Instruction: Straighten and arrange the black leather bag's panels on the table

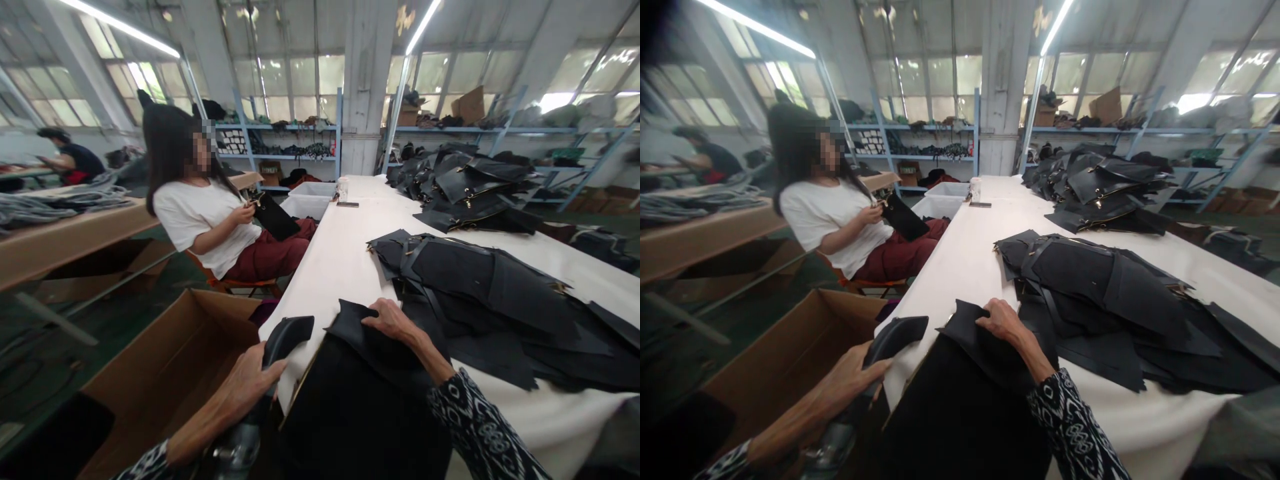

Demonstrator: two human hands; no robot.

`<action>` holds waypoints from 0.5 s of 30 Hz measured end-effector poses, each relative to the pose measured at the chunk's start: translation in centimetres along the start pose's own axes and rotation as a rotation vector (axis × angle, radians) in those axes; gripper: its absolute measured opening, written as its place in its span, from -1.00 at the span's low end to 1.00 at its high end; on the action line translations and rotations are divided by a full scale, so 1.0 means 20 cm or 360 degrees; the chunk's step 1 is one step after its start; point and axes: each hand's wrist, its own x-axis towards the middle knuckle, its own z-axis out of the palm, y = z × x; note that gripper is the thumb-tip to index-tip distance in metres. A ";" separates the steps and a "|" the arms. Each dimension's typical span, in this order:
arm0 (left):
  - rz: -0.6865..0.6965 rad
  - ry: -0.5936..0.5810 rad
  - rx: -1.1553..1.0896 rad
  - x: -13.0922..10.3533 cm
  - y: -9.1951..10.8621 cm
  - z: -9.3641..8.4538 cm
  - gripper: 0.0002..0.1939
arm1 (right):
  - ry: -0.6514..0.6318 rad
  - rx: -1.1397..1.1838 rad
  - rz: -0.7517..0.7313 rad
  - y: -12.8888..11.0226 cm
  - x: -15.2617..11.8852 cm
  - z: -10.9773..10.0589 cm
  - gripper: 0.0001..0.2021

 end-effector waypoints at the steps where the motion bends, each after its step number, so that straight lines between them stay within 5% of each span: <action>1: 0.0016 0.0015 -0.0008 0.00 0.00 0.00 -0.65 | 0.0076 0.0038 0.0037 0.00 -0.01 -0.04 -0.72; 10: -0.0085 -0.0031 -0.0241 -0.09 0.05 -0.04 -0.65 | 0.1403 0.0265 0.0590 -0.11 -0.17 -0.29 -0.71; 15: -0.0096 -0.0012 -0.0230 -0.10 0.03 -0.02 -0.71 | 0.1803 0.0742 0.0794 -0.03 -0.17 -0.33 -0.74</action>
